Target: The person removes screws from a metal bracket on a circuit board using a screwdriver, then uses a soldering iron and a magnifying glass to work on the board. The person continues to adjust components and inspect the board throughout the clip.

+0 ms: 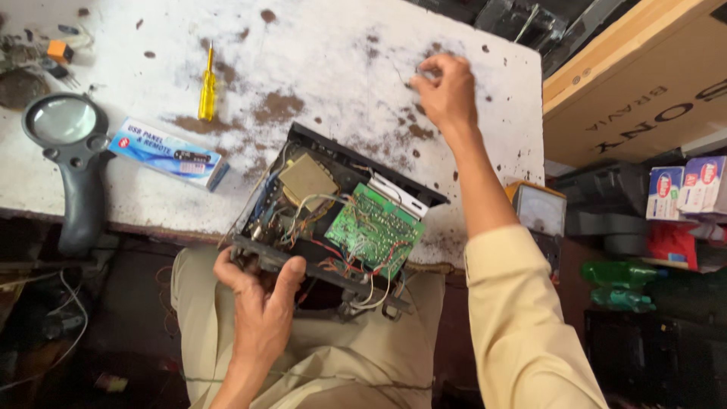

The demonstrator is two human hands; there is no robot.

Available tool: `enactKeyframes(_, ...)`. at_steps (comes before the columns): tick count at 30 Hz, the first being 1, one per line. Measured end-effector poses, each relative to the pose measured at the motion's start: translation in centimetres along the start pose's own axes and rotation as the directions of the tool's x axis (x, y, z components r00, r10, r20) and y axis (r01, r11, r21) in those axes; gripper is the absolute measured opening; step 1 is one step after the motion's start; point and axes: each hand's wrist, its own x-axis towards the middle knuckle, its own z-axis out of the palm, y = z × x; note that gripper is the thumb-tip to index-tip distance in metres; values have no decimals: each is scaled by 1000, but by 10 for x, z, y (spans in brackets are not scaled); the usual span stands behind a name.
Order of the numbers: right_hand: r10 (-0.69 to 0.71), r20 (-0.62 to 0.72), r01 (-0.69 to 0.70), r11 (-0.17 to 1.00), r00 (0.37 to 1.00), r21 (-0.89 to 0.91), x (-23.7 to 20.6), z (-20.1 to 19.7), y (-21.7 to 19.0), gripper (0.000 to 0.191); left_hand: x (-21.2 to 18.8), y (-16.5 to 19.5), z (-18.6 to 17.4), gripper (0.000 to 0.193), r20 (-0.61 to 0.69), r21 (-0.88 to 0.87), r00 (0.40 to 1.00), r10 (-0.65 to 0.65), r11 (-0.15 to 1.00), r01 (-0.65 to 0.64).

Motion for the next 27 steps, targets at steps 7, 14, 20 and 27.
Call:
enactKeyframes(7, 253, -63, -244, 961, 965, 129, -155, -85, -36, 15, -24, 27, 1, 68, -195, 254, 899, 391, 906, -339)
enactKeyframes(14, 420, 64, -408, 819, 905, 403, -235, -63, -46, 19, -34, 65, 21, 29, 163, 325, 591, 790, 522, -788)
enactKeyframes(20, 390, 60, -339, 704, 919, 624, -236, -45, -65, 22, -25, 94, 38, 25, 353, 147, 598, 720, 589, -795)
enactKeyframes(27, 138, -290, 11, 888, 947, 459, -227, -58, -122, 18, -30, 97, 46, 42, 321, 160, 684, 655, 675, -721)
